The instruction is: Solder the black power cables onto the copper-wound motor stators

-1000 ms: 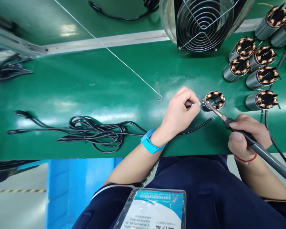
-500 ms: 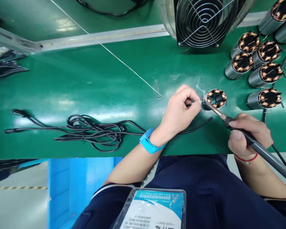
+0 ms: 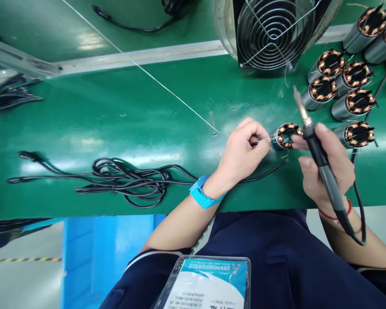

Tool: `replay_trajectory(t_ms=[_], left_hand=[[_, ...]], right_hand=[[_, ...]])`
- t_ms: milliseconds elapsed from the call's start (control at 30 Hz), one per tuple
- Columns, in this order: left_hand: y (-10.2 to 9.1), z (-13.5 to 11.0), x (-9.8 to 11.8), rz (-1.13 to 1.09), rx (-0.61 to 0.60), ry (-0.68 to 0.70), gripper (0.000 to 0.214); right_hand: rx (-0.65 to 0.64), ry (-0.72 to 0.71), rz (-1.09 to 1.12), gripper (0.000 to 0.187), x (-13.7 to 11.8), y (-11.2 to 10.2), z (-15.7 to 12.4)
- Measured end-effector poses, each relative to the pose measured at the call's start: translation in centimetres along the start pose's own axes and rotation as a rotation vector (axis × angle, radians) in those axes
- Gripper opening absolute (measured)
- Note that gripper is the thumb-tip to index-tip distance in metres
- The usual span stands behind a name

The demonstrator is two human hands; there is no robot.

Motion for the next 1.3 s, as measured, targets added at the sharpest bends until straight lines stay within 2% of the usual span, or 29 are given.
replay_trajectory(t_ms=[100,200,567,700,867,933,1133,1300], left_hand=[[0.0,0.0,0.0,-0.007,-0.005,-0.015,0.018],[0.0,0.1,0.1,-0.016,-0.008,-0.009,0.017],[-0.2,-0.1,0.0,-0.149,-0.038,-0.049,0.015],[-0.6,-0.4,0.4,-0.167,-0.022,0.046,0.012],[-0.9,-0.7,0.9,0.004,-0.055,0.288,0.009],[-1.0,-0.7,0.8,0.072,-0.076,0.345,0.011],[-1.0,-0.7,0.6,0.155,-0.049,0.388,0.015],[-1.0,-0.6,0.3,0.141,-0.027,0.315,0.018]], right_hand=[[-0.014,0.047,-0.044,0.046,-0.5,0.1,0.8],[-0.083,0.077,-0.093,0.042,-0.8,0.3,1.3],[-0.110,0.020,-0.239,0.048,-1.2,1.4,1.8],[-0.116,0.028,-0.184,0.049,-1.4,1.6,2.0],[-0.093,0.079,-0.031,0.050,-1.1,1.6,1.8],[-0.081,0.102,0.003,0.047,-0.9,1.7,1.7],[-0.059,0.125,0.029,0.044,-0.5,1.9,1.8],[-0.207,0.075,-0.009,0.048,0.0,0.4,1.9]])
Point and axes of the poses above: each hand's wrist, its own z-axis towards the middle knuckle, its own y-axis out of the palm, x = y × z, the point moved 1 cm from there along z, towards the middle knuckle, and after that the axes turned 2 degrees about y, right-handed, at the moved point
